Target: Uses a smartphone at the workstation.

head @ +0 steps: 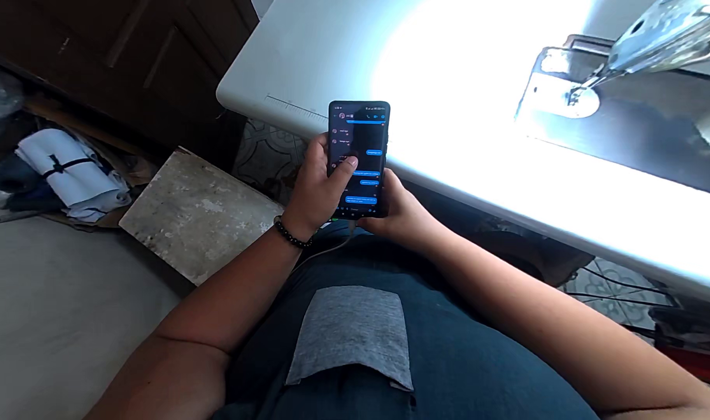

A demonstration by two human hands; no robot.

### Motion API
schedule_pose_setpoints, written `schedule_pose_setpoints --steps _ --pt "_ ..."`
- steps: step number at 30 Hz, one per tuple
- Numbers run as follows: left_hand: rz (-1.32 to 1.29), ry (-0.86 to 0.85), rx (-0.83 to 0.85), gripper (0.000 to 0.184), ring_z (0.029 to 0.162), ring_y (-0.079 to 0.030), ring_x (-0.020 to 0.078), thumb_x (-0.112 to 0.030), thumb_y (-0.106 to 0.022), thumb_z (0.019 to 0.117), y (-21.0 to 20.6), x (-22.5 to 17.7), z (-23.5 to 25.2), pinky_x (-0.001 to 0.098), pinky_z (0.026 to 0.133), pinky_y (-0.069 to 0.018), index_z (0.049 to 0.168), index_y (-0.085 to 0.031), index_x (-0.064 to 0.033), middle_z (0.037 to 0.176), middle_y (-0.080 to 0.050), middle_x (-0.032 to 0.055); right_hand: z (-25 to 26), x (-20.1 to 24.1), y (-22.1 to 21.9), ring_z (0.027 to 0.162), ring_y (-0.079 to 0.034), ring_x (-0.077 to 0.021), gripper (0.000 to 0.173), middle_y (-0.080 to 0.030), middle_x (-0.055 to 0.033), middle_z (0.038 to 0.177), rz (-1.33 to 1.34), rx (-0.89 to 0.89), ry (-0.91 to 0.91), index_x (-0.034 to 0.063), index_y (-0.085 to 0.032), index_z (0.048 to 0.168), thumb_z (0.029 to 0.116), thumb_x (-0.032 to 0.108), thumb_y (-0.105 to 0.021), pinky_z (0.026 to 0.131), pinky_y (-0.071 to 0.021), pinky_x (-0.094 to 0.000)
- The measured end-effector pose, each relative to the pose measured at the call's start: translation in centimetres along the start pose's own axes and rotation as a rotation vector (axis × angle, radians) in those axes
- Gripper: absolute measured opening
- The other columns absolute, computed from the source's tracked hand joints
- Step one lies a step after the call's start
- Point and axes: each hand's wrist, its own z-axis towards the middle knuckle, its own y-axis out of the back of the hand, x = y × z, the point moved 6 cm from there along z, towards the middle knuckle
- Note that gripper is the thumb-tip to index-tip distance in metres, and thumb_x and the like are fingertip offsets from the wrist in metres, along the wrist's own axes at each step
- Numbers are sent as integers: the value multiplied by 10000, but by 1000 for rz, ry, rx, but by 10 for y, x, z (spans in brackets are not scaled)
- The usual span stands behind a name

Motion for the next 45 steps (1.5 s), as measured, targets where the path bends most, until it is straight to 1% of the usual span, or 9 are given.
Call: schedule_pose_setpoints --steps 6,13,22,27,32,36,38,42,45 --pt "3 -2 -4 455 1110 -675 150 -79 -526 1030 0 1 0 319 952 -582 1439 -341 -10 1252 -630 120 0 -1 0 947 -742 -173 819 -718 -108 1122 5 4 -8 95 -366 1453 764 -75 -775 814 -633 -367" --pt "29 -17 -1 657 1139 -679 160 -75 -587 1005 0 -1 1 330 973 -586 1552 -224 -28 1314 -617 138 0 -1 -1 977 -736 -166 828 -713 -102 1142 0 13 -3 99 -363 1450 763 -61 -797 841 -628 -363" --pt "105 -16 -57 684 1120 -675 131 -160 -691 956 2 -5 3 304 950 -591 1502 -298 -36 1284 -612 113 0 2 -2 993 -726 -151 834 -701 -108 1155 -32 13 17 78 -356 1453 762 -46 -807 857 -618 -352" --pt "125 -22 -56 677 1127 -677 142 -169 -706 953 3 -5 4 323 958 -591 1488 -313 -36 1292 -617 113 1 4 -2 979 -731 -156 841 -703 -104 1159 -31 20 -8 94 -339 1470 773 -54 -786 835 -625 -356" --pt "125 -26 -50 710 1138 -674 145 -183 -716 948 4 -3 4 327 966 -590 1505 -299 -41 1296 -620 113 1 3 -3 991 -730 -144 808 -701 -95 1175 17 34 -3 100 -332 1473 802 -45 -756 844 -623 -341" --pt "106 -29 -45 696 1131 -678 149 -167 -711 951 3 -3 4 327 960 -594 1498 -302 -34 1289 -623 118 2 1 -4 900 -739 -156 763 -709 -101 1137 11 23 19 95 -335 1464 829 -64 -726 758 -631 -330" --pt "113 -26 -46 697 1134 -675 147 -171 -710 952 3 -3 4 326 961 -592 1502 -303 -35 1291 -622 116 2 1 -4 881 -741 -165 761 -707 -111 1135 -18 15 19 87 -336 1460 827 -88 -722 739 -633 -331" --pt "131 -34 -46 759 1146 -668 136 -182 -718 942 3 -3 4 313 985 -574 1533 -267 -26 1283 -632 117 2 2 -4 969 -730 -154 785 -699 -110 1162 -35 14 16 81 -342 1464 813 -49 -761 832 -622 -346" --pt "103 0 -39 817 1073 -705 129 -160 -716 950 1 -5 3 306 922 -610 1571 -193 -63 1217 -653 109 2 2 -5 999 -726 -142 808 -694 -104 1183 -12 22 29 78 -338 1468 799 -51 -774 853 -620 -336"
